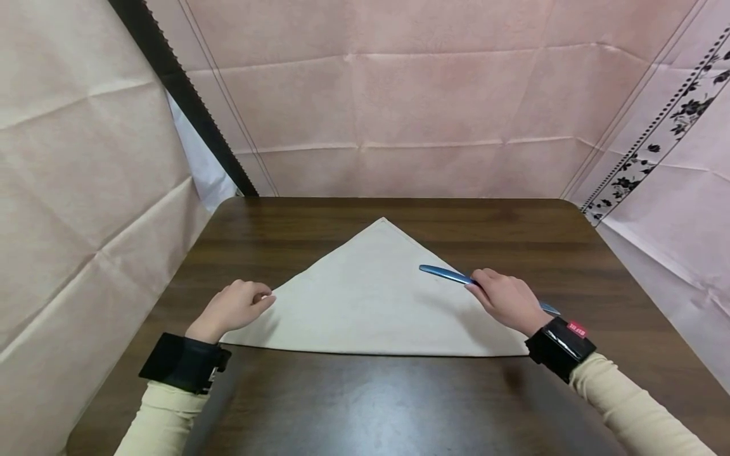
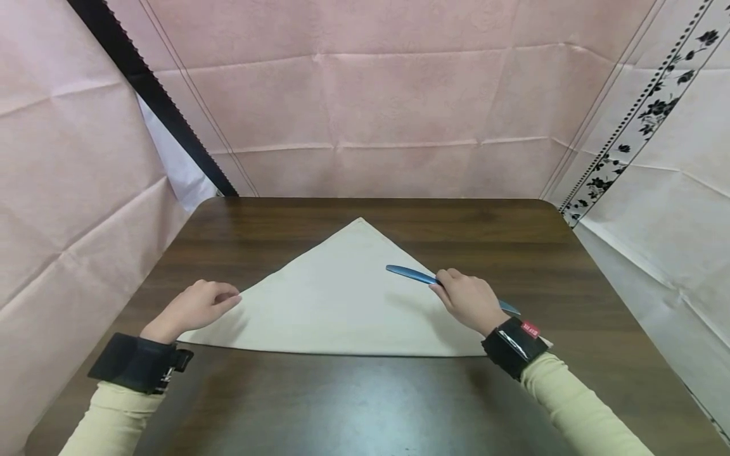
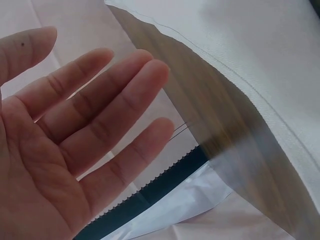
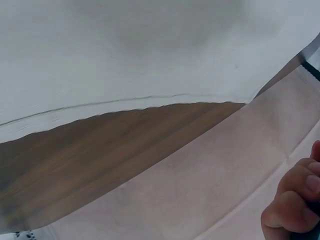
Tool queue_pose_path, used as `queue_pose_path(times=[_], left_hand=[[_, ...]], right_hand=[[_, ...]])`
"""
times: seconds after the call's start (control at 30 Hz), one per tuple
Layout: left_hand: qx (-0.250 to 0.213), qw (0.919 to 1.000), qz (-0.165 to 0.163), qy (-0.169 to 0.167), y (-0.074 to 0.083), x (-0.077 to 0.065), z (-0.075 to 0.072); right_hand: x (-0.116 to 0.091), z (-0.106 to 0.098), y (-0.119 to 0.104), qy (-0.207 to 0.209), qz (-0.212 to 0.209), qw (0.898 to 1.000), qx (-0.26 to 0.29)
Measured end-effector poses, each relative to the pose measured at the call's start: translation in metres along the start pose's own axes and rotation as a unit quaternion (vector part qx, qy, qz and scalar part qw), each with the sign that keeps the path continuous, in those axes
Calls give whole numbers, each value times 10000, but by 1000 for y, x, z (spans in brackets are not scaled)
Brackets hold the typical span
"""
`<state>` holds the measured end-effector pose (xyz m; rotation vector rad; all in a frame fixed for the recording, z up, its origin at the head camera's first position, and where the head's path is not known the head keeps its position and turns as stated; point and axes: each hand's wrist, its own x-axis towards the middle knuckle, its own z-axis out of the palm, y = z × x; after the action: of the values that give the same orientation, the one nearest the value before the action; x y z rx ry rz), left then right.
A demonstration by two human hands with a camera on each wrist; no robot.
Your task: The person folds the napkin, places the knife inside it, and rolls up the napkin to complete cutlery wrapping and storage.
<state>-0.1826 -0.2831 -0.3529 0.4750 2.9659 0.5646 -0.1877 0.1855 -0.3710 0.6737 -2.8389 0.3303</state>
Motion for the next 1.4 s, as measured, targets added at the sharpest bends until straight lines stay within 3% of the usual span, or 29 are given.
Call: queue_pose_path(times=[0.87, 1.4], left_hand=[[-15, 10000, -2, 39, -4, 0, 1], [-32, 10000, -68, 45, -4, -4, 1]], right_hand=[[35, 22, -44, -13, -450, 9983, 381], [50, 28, -88, 51, -1231, 9917, 364]])
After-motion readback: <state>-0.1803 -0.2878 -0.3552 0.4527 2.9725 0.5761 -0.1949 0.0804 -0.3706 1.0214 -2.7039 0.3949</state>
